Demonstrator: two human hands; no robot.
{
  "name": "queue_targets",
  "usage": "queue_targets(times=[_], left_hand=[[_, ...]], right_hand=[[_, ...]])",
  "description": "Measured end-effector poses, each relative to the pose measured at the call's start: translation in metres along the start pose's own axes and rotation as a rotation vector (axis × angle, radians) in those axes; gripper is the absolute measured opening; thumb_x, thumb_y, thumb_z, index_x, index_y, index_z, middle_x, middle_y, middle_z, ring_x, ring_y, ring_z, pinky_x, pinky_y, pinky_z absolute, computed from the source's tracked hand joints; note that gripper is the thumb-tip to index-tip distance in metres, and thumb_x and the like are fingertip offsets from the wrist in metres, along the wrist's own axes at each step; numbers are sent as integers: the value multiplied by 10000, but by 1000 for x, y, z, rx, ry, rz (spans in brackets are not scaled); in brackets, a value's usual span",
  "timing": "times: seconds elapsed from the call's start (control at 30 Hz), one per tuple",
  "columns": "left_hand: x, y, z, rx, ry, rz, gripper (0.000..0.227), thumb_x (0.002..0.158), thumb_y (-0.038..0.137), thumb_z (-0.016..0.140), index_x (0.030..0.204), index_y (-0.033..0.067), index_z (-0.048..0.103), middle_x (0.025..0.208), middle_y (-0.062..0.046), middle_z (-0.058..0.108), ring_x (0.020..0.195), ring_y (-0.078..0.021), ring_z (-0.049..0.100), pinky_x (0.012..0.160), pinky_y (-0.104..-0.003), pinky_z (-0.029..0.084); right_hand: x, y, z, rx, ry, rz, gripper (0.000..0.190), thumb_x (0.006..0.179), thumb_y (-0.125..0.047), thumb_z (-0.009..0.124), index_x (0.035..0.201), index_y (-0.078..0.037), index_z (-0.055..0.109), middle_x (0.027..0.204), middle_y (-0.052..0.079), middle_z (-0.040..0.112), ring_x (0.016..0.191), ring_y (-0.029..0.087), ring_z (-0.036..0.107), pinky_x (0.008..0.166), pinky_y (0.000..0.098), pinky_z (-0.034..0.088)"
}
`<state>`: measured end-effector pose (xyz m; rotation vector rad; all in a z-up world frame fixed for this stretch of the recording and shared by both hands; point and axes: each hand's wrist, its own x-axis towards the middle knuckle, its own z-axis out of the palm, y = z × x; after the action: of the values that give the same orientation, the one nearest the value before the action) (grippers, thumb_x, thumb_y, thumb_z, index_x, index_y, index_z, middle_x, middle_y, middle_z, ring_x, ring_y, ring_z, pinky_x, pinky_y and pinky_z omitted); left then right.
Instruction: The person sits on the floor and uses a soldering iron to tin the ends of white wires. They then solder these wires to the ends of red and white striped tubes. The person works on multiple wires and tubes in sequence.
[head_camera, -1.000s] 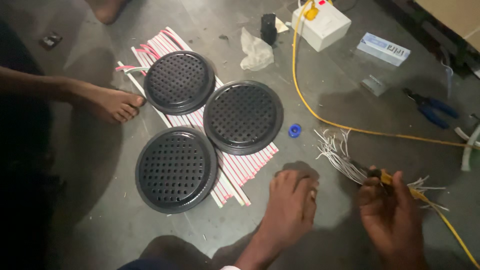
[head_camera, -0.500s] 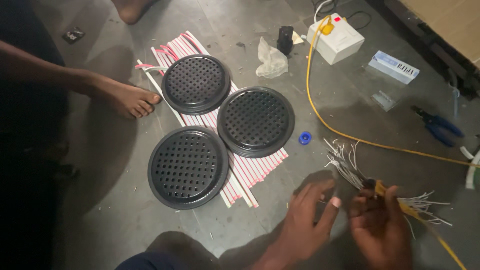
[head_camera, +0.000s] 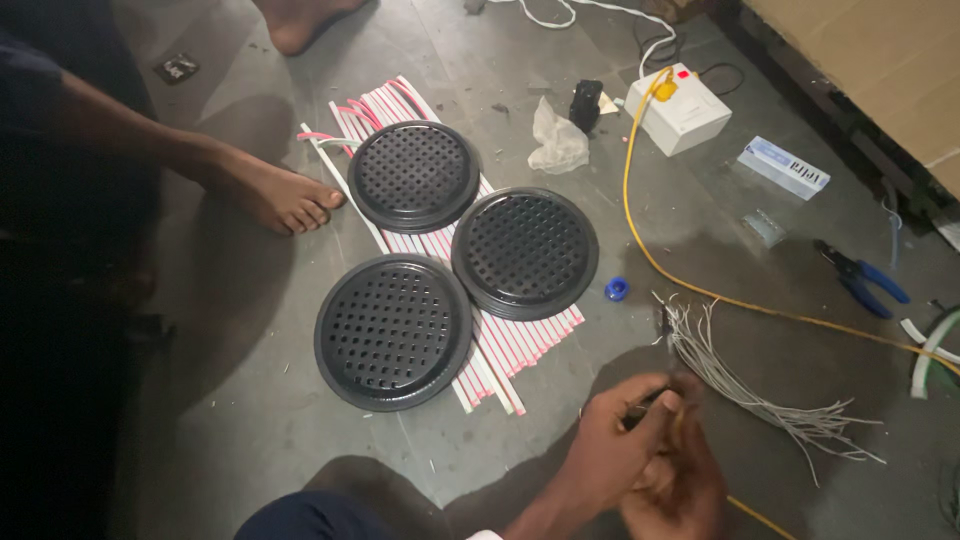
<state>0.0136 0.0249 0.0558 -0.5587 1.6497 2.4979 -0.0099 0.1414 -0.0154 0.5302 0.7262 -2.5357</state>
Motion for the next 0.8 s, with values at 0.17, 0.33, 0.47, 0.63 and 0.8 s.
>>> queue_targets(times=[0.17,0.33,0.47,0.63,0.8], left_hand=[[-5,9,-5,184,-99,243,237,1018,194,621,1167,34,714,881,40,668,817,-19,579,710,-228,490],[-11,24,-8,406,-106,137,258,982,271,695,1054,24,719,793,-35,667,736,-49,562,660,-274,492],[-10,31,-16,542,-16,128,314,990,333,681,1043,24,705,803,-67,693,724,-96,639,667,-310,513],[1,32,-29,457,151,182,325,986,344,655,1037,23,657,828,-78,767,753,-168,733,680,-332,556],[7,26,-38,465,221,199,324,1000,339,611,981,15,617,731,-83,712,655,-153,711,597,-345,553]], right_hand=[[1,11,-12,191,-223,61,326,1093,-389,550,1307,-161,640,1174,76,702,1023,205,684,821,394,543],[2,14,-16,98,-57,47,392,1051,-457,586,1241,-119,642,1114,54,715,1038,183,674,864,387,545],[-3,23,-10,-63,69,137,397,940,-537,597,1163,-211,640,990,-21,688,911,162,651,727,393,543],[-2,24,-12,-264,68,428,473,919,-581,609,1084,-139,638,821,-10,631,718,180,619,530,346,444],[7,-19,-18,-821,8,674,625,887,-678,455,1026,-103,657,722,128,695,584,259,629,426,353,355]])
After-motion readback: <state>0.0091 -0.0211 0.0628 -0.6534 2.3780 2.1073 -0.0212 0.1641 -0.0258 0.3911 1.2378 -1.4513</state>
